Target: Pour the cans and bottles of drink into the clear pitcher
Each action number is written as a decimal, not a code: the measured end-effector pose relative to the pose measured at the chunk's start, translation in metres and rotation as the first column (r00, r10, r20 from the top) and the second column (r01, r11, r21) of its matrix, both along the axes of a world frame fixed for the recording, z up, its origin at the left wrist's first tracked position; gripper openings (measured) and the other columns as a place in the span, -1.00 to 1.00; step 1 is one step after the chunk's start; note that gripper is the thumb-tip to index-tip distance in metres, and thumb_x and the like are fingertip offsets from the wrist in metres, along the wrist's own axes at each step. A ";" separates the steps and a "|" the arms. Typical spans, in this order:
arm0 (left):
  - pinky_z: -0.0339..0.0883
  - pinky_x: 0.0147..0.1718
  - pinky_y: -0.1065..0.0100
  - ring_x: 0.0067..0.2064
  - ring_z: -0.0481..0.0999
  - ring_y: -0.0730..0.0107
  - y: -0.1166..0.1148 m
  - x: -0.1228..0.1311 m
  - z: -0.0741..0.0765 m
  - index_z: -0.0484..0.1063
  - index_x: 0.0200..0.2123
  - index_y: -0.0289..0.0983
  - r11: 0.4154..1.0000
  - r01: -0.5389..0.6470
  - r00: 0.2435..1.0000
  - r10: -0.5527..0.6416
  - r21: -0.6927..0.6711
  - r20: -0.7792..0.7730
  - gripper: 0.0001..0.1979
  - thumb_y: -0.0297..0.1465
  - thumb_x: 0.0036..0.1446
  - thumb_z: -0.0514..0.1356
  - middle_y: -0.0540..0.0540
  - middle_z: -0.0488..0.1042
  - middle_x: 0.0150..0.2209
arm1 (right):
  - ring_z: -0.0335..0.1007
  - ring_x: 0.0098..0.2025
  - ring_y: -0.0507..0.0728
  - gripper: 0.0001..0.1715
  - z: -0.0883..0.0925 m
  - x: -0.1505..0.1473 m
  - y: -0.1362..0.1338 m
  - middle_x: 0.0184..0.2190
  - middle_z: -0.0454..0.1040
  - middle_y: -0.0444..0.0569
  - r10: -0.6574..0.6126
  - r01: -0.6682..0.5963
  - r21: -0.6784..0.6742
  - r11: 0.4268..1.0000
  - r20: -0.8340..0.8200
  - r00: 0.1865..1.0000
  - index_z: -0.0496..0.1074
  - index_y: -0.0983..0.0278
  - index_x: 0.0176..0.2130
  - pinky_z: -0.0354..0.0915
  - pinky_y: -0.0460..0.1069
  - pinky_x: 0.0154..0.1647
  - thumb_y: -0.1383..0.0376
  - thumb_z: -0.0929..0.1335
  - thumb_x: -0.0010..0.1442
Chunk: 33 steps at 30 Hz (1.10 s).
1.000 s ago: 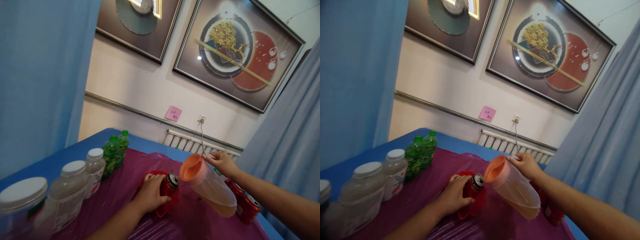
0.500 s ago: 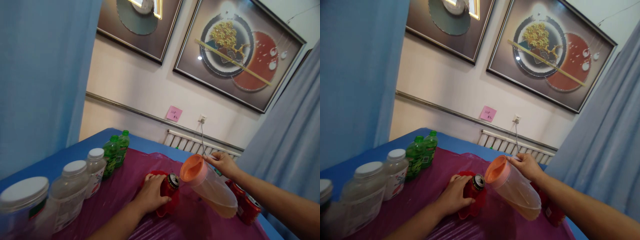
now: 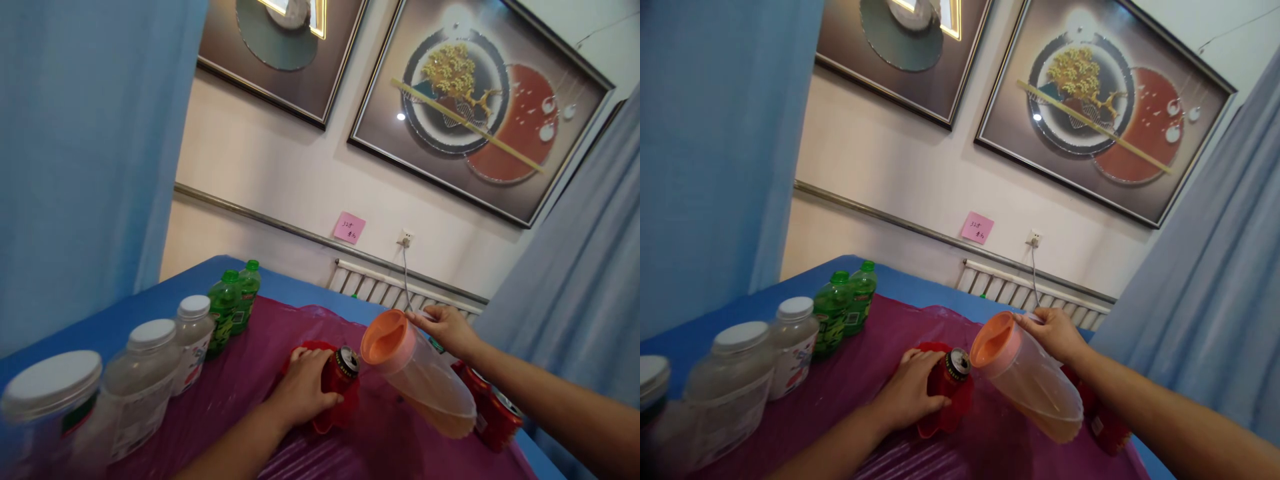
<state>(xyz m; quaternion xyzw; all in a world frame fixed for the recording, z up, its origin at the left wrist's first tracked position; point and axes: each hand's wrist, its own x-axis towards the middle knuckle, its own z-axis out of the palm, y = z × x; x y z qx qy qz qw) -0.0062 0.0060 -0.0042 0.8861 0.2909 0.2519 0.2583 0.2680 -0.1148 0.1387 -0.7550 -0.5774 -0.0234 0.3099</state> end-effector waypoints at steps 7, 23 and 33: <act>0.06 0.27 -0.05 0.16 0.46 -0.10 0.000 0.000 0.000 0.45 0.08 -0.17 1.000 -0.004 1.000 0.004 -0.001 0.002 -0.29 -0.16 -0.20 0.48 -0.19 0.55 0.10 | -0.16 -0.60 -0.03 -0.22 0.000 -0.003 -0.001 -0.66 -0.09 -0.27 0.003 -0.003 0.005 1.000 -0.011 1.000 -0.03 0.15 -0.63 -0.18 -0.06 -0.61 -0.37 0.30 0.06; 0.06 0.26 -0.06 0.14 0.47 -0.08 -0.001 0.000 0.001 0.45 0.08 -0.15 1.000 0.003 1.000 -0.003 -0.001 -0.006 -0.30 -0.17 -0.19 0.47 -0.19 0.55 0.10 | -0.16 -0.60 -0.02 -0.24 -0.002 -0.002 -0.002 -0.65 -0.10 -0.27 -0.012 0.012 -0.002 1.000 -0.027 1.000 -0.05 0.14 -0.62 -0.16 -0.06 -0.61 -0.34 0.32 0.04; 0.06 0.26 -0.06 0.15 0.46 -0.11 -0.002 0.000 0.001 0.46 0.08 -0.19 1.000 0.003 1.000 -0.003 0.002 0.000 -0.29 -0.17 -0.19 0.47 -0.20 0.55 0.10 | -0.15 -0.61 -0.03 -0.23 -0.002 -0.002 -0.002 -0.67 -0.09 -0.26 -0.004 0.004 0.008 1.000 -0.039 0.999 -0.03 0.15 -0.63 -0.17 -0.06 -0.63 -0.35 0.33 0.05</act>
